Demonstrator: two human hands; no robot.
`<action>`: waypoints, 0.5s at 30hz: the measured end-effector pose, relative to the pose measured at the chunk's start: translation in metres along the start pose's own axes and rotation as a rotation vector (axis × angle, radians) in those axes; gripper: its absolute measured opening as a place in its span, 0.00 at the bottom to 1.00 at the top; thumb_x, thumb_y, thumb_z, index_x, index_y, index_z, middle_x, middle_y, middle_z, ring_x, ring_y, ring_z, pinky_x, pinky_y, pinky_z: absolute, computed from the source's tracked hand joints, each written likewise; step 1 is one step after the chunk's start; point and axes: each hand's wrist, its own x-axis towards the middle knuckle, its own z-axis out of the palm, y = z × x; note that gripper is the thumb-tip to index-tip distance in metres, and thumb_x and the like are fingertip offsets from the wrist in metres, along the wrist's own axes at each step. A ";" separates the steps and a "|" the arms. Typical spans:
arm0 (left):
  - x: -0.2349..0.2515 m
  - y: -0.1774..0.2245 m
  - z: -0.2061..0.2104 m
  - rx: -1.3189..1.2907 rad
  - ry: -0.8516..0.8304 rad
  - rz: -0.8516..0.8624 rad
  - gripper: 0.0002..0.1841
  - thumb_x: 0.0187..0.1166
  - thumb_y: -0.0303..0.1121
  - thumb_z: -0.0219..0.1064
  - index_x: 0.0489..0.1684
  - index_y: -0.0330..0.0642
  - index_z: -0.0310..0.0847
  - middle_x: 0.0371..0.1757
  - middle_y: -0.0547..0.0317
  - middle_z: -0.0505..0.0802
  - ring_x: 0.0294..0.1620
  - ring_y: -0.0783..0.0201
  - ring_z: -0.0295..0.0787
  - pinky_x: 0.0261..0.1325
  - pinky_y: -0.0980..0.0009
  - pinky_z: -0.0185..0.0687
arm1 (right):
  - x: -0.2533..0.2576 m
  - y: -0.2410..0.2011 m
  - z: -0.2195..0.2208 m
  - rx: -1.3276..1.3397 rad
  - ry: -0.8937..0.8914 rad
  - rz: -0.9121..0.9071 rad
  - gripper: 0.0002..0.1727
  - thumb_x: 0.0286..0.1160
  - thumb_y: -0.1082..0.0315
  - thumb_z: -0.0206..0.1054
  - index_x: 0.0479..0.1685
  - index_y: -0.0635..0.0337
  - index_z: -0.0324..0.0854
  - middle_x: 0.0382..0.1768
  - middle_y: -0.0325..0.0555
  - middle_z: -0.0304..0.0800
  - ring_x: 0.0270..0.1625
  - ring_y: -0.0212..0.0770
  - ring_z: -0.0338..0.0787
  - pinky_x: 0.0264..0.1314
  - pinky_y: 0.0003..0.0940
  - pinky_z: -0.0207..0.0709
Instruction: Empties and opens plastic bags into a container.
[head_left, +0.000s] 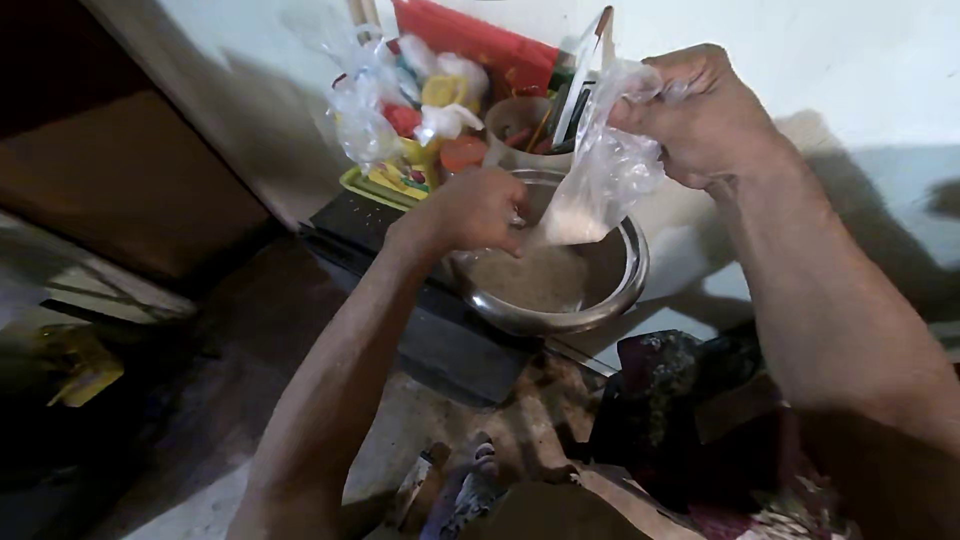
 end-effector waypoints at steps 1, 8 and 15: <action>0.003 -0.001 0.001 -0.033 0.009 0.007 0.21 0.64 0.39 0.85 0.54 0.43 0.90 0.50 0.50 0.95 0.54 0.51 0.91 0.62 0.44 0.83 | 0.001 -0.001 0.000 0.007 0.007 -0.011 0.06 0.78 0.69 0.71 0.39 0.45 0.91 0.38 0.21 0.93 0.42 0.20 0.90 0.50 0.24 0.87; -0.005 -0.013 0.002 -0.176 0.007 0.092 0.25 0.59 0.41 0.88 0.51 0.41 0.86 0.45 0.54 0.95 0.49 0.58 0.92 0.57 0.53 0.88 | 0.005 -0.001 -0.003 0.054 0.020 -0.027 0.05 0.79 0.69 0.71 0.40 0.48 0.91 0.39 0.25 0.93 0.43 0.23 0.91 0.51 0.26 0.89; 0.004 -0.017 0.009 -0.095 0.147 0.141 0.11 0.74 0.36 0.77 0.45 0.40 0.89 0.44 0.53 0.95 0.48 0.59 0.92 0.57 0.53 0.86 | 0.008 -0.001 -0.001 0.081 0.039 -0.016 0.05 0.80 0.70 0.70 0.41 0.50 0.91 0.39 0.27 0.94 0.43 0.25 0.92 0.52 0.28 0.89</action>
